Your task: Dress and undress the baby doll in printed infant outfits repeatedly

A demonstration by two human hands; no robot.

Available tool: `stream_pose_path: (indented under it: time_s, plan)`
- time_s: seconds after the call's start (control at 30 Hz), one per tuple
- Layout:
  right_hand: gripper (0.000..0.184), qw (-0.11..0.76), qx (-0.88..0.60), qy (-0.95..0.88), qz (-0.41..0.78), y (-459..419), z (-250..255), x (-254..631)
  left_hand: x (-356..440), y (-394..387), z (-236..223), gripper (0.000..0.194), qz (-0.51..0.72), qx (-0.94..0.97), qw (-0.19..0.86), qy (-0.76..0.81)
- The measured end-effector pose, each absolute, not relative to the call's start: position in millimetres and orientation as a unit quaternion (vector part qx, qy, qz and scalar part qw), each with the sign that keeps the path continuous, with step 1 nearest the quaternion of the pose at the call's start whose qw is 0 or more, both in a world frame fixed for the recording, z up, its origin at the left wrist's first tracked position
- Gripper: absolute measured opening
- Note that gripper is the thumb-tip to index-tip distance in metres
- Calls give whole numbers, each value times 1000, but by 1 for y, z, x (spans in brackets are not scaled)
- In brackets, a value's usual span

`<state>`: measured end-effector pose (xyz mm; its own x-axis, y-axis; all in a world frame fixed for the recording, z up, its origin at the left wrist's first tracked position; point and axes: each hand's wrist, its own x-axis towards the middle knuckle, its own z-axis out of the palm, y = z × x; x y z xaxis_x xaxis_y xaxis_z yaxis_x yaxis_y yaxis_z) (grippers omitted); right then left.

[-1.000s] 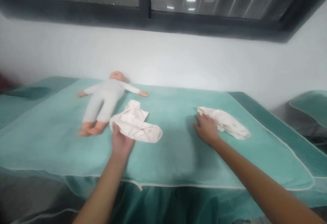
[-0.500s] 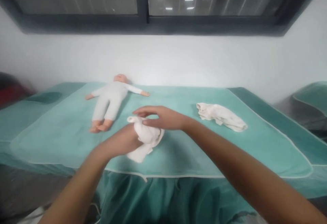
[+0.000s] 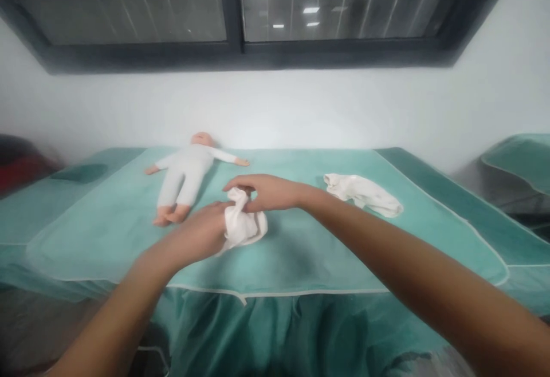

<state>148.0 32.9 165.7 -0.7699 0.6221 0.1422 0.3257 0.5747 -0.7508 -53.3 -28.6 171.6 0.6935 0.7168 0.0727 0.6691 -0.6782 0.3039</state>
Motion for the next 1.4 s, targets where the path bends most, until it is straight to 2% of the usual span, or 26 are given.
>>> stream_pose_path:
  time_s: [0.07, 0.13, 0.23, 0.33, 0.43, 0.5, 0.6, 0.67, 0.8, 0.9, 1.0, 1.17, 1.23, 1.3, 1.4]
  plan:
    - [36, 236, -315, -854, 341, 27, 162, 153, -58, -28, 167, 14, 127, 884, 198, 405]
    - [26, 291, -346, -837, 308, 20, 162, 157, -65, -27, 162, 12, 174, 839, 316, 406]
    - [25, 388, -382, -797, 261, 7, 167, 161, -72, -27, 158, 33, 246, 752, 491, 365]
    - [25, 428, -415, -773, 216, -3, 175, 163, -68, -29, 159, 38, 283, 692, 557, 361]
    - [22, 415, -446, -777, 160, -9, 180, 167, -58, -28, 163, 31, 266, 709, 511, 407]
    - [23, 387, -467, -785, 128, -9, 182, 172, -52, -25, 166, 21, 283, 742, 401, 457]
    - [22, 336, -487, -801, 94, -8, 184, 183, -49, -19, 168, 6, 370, 754, 217, 497]
    - [23, 305, -506, -801, 94, -5, 185, 192, -50, -16, 169, 6, 425, 739, 165, 497]
    - [23, 293, -541, -781, 102, -3, 186, 208, -53, -15, 174, 5, 442, 717, 219, 493]
    - [24, 301, -543, -781, 66, -5, 186, 213, -52, -18, 181, 22, 376, 754, 292, 453]
    - [18, 326, -510, -794, 58, -12, 184, 206, -46, -23, 188, 25, 299, 779, 361, 416]
    - [7, 354, -434, -767, 313, -19, 182, 186, -33, -32, 197, 33, 266, 750, 456, 399]
    - [12, 367, -437, -740, 356, -17, 182, 186, -35, -31, 197, 36, 275, 741, 468, 395]
    - [16, 391, -461, -731, 315, -13, 182, 192, -41, -26, 195, 36, 280, 749, 440, 408]
    - [12, 386, -526, -741, 159, -8, 181, 206, -51, -16, 189, 32, 264, 775, 337, 464]
